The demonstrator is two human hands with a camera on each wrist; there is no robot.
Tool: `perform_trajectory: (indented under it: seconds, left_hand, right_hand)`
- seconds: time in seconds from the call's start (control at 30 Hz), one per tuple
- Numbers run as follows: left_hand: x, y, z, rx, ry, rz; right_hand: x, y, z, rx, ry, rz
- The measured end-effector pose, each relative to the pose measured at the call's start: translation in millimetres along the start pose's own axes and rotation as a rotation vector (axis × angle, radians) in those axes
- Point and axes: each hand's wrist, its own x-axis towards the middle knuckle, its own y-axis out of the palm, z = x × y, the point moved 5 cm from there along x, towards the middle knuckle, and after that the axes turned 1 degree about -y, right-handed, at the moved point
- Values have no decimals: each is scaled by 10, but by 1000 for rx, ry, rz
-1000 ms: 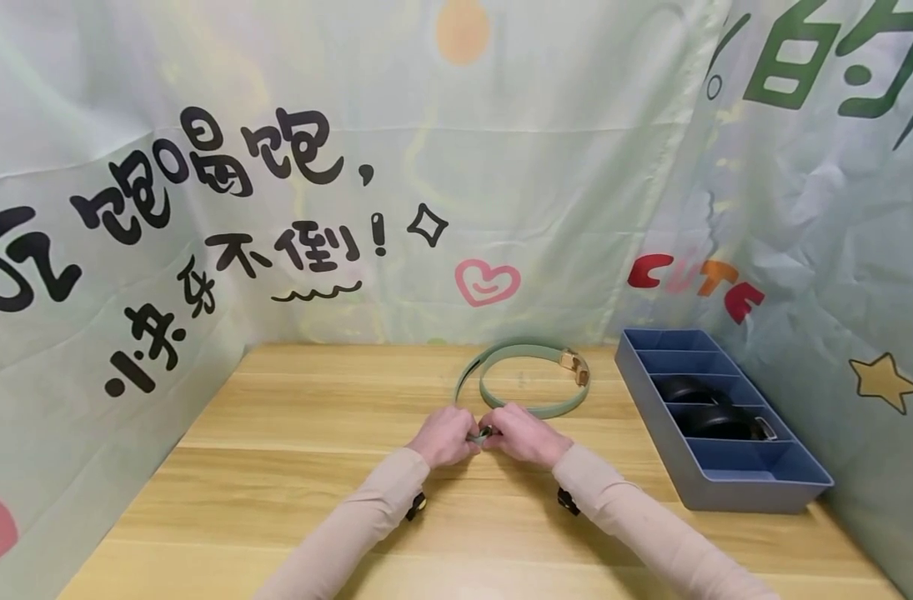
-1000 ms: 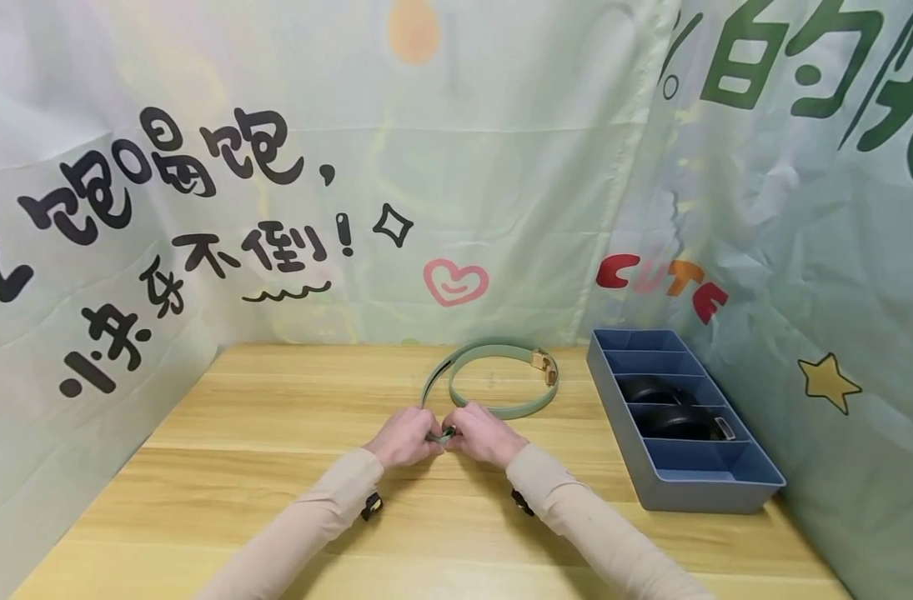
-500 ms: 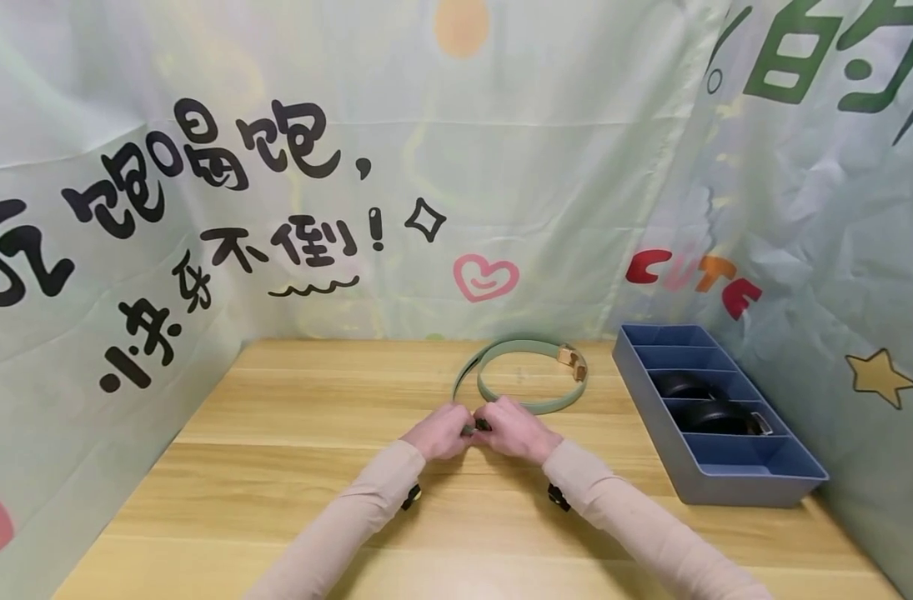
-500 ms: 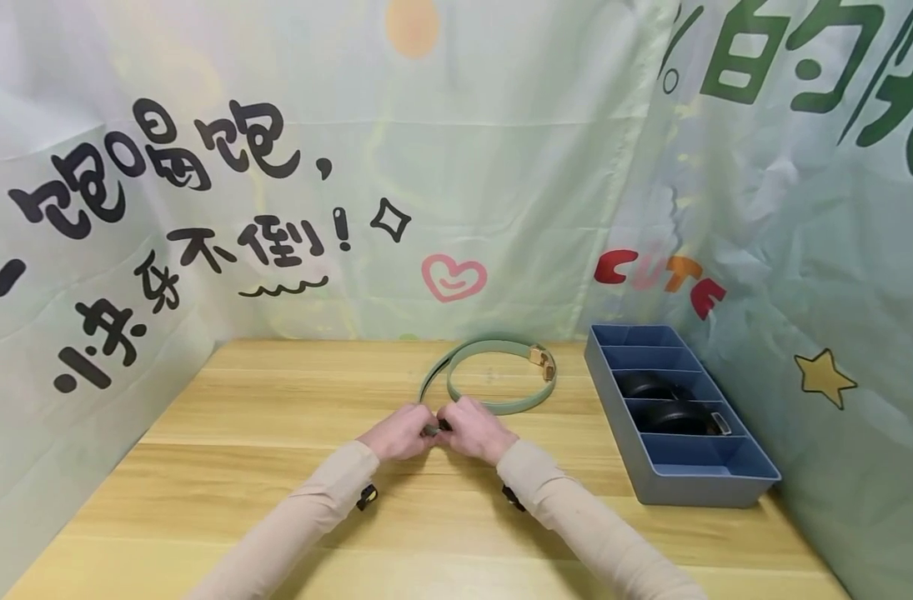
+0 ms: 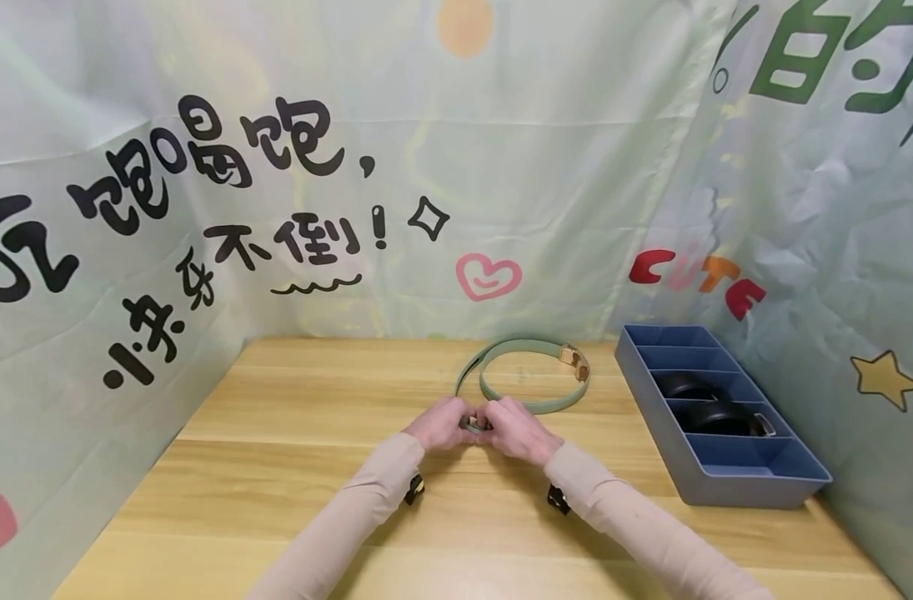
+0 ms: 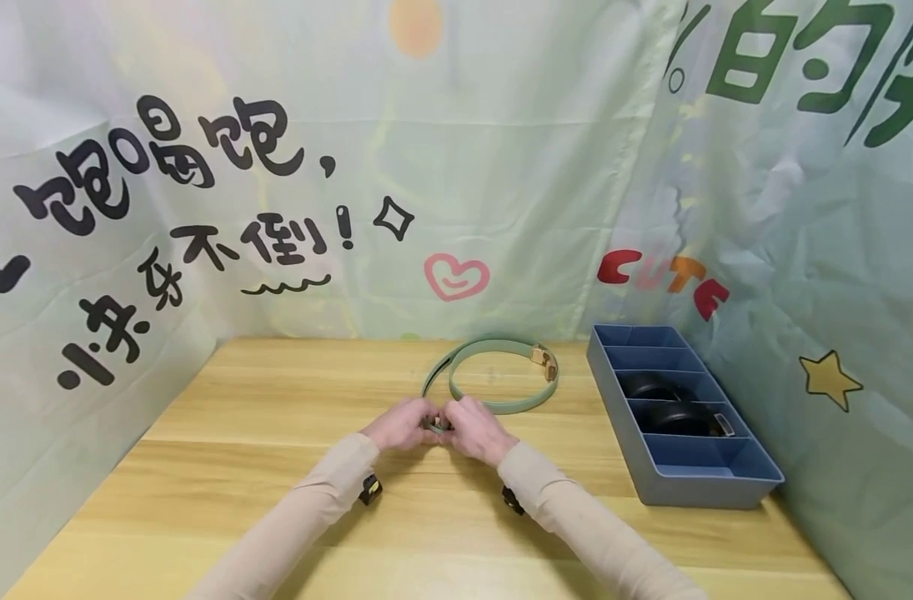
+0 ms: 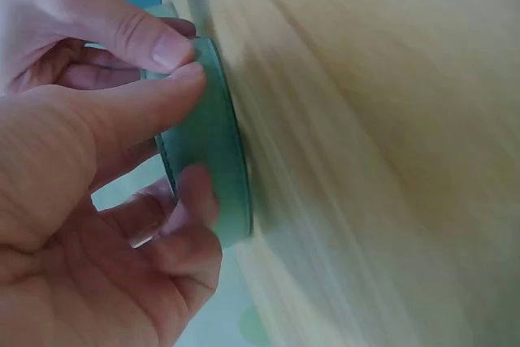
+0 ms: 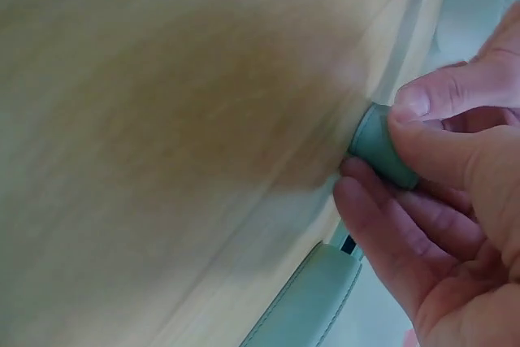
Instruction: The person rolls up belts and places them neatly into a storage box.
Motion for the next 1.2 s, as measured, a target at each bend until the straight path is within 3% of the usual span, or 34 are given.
perform_trajectory:
  seconds: [0.3,0.43,0.6,0.73,0.9,1.03,1.2]
  left_hand:
    - [38,15,13,-73,-27,-5]
    - [34,11,1,-23,-75,-50]
    - [22,8,-11,17,-138,-79]
    - [23,-3,14,23,-50,-26]
    - [30,-15,69,-1,109,150]
    - [71,-39,85,-46,134,203]
    - [124,-60,52,-48,111,173]
  right_hand:
    - [-25,-45,51,-193,-96,-75]
    - [-41,-22,33,-180,-82,-51]
    - [-58,17,30,-105,-127,-19]
    - [-38,43,28,-76,-204,7]
    - [-21,94,13,-23,-317,95]
    - [0,81,-17,13,-360,120]
    - [23,34,-29,23,-352,168]
